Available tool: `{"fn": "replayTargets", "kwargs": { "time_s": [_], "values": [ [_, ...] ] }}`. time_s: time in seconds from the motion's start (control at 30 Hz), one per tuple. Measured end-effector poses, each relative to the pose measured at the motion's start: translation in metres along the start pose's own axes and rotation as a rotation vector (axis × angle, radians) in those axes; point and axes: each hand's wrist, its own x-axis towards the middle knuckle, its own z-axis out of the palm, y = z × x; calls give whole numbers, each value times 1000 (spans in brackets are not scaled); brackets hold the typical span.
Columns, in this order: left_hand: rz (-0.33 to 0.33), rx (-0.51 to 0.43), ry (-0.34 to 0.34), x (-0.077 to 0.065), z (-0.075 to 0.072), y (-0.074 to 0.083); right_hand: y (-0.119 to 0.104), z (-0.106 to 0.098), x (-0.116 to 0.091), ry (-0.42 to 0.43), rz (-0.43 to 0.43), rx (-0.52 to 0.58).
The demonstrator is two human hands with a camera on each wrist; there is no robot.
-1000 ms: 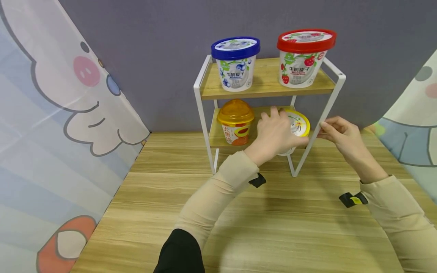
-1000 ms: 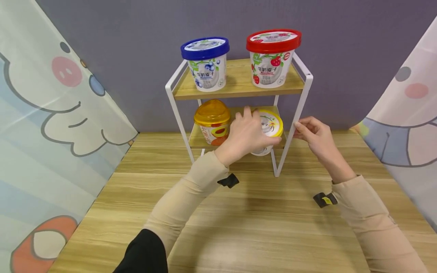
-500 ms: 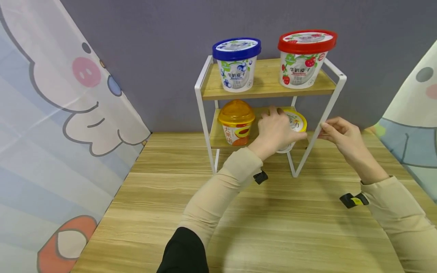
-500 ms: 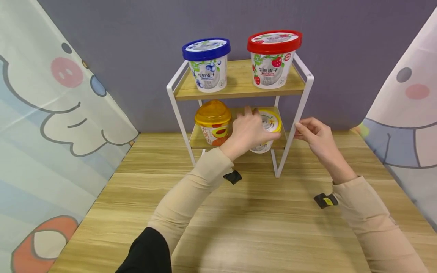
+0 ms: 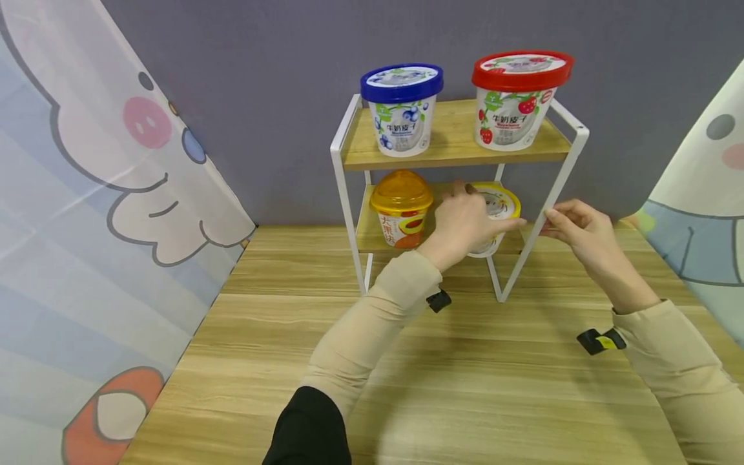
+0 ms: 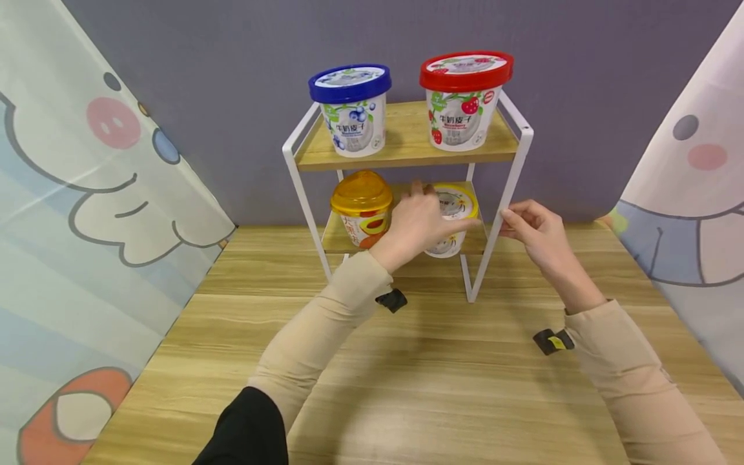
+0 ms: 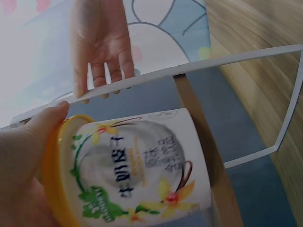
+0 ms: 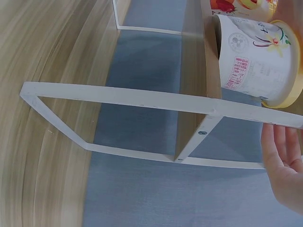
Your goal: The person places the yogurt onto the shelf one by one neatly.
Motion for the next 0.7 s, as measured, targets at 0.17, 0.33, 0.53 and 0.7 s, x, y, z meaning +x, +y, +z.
{"fn": "replayTargets", "kwargs": {
  "time_s": [0.17, 0.33, 0.53, 0.7],
  "values": [
    [83, -95, 43, -12, -3, -11, 0, 0, 0, 9, 4, -1],
    [197, -220, 79, -25, -4, -26, 0, 1, 0, 16, 8, 10],
    [375, -330, 243, -34, 1, -43, -1, 1, 0, 21, 15, 1],
    [429, -345, 316, -32, 5, -47, 0, 1, 0, 26, 19, -8]
  ]
}}
